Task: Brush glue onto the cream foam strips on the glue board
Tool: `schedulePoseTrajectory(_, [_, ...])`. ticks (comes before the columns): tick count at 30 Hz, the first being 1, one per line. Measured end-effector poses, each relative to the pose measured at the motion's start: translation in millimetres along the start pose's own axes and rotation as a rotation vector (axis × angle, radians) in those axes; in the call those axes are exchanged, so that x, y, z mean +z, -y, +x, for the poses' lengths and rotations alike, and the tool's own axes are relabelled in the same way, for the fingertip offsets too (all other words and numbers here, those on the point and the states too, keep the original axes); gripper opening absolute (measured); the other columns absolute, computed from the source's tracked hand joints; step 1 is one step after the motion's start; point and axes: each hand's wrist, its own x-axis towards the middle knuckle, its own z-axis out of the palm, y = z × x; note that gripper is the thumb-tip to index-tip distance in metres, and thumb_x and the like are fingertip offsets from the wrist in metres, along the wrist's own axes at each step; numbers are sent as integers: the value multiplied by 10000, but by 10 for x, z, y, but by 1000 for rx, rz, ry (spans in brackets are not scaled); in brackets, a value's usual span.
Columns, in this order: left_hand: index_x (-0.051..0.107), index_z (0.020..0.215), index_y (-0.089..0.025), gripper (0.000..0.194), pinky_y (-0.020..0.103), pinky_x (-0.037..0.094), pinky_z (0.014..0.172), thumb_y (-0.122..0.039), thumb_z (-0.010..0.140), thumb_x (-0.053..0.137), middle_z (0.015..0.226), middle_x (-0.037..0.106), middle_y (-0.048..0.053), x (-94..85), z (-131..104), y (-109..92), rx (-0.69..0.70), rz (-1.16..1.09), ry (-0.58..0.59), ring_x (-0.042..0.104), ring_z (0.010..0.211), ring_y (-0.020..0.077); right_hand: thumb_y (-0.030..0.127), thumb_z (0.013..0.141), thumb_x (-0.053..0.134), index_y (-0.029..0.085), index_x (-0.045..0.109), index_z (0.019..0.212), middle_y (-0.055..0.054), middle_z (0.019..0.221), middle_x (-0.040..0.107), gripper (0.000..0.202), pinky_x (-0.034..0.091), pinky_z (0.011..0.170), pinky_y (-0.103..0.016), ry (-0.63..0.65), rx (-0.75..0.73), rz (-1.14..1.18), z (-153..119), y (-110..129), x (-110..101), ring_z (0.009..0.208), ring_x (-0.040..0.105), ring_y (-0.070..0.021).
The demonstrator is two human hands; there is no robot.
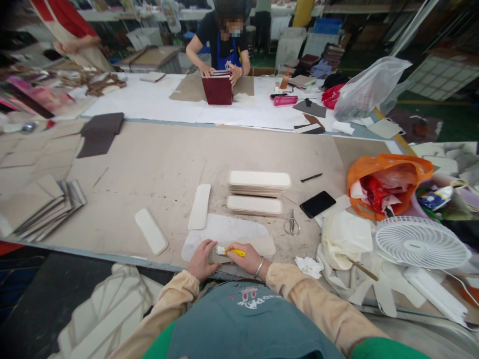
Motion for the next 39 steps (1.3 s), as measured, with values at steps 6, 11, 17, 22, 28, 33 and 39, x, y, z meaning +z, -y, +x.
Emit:
schedulePoseTrajectory(6, [415,1241,-187,706,428,361,981,-300,588,660,1257,389,123,-45,-13,-51,8,82,-2,409,1158,278,291,799,490,178,643,895,20,572,604,214,424,560,-209,-106,96,8,-101,-87,-126,539,543,-108])
schedulePoseTrajectory(11, [423,1240,-176,674,420,362,977,-313,615,636,1253,405,130,-58,0,-63,24,125,-4,425,1145,277,304,799,487,178,647,887,15,573,612,222,432,558,-213,-221,129,-8,-341,-208,-375,547,560,-115])
schedulePoseTrajectory(17, [421,1243,-179,646,417,365,974,-320,642,612,1235,425,124,-57,1,-64,25,161,0,442,1132,269,359,803,489,171,647,913,10,570,606,270,436,542,-224,-380,185,-34,-667,-357,-704,534,556,-122])
schedulePoseTrajectory(22, [420,1244,-187,646,418,369,972,-331,645,613,1237,423,124,-43,2,-48,25,175,5,441,1137,272,372,799,484,165,641,927,5,564,603,291,433,523,-236,-474,215,-46,-831,-422,-911,522,554,-134])
schedulePoseTrajectory(28, [414,1251,-206,673,439,349,985,-296,621,632,1256,422,121,-68,-11,-74,-7,149,21,430,1154,281,354,794,493,169,643,909,4,562,599,264,442,551,-245,-518,173,-134,-907,-333,-905,540,562,-142])
schedulePoseTrajectory(33, [414,1255,-200,704,424,345,989,-301,598,645,1278,397,125,-104,-33,-84,6,135,35,409,1174,278,348,806,484,165,629,914,6,577,606,258,438,505,-215,-306,143,59,-689,-149,-544,507,536,-115])
schedulePoseTrajectory(39, [413,1253,-202,725,434,342,985,-316,583,665,1280,390,128,-78,-50,-60,6,122,24,408,1172,282,284,789,493,171,639,911,19,581,615,221,442,516,-198,-51,86,136,-282,-89,-57,501,533,-94])
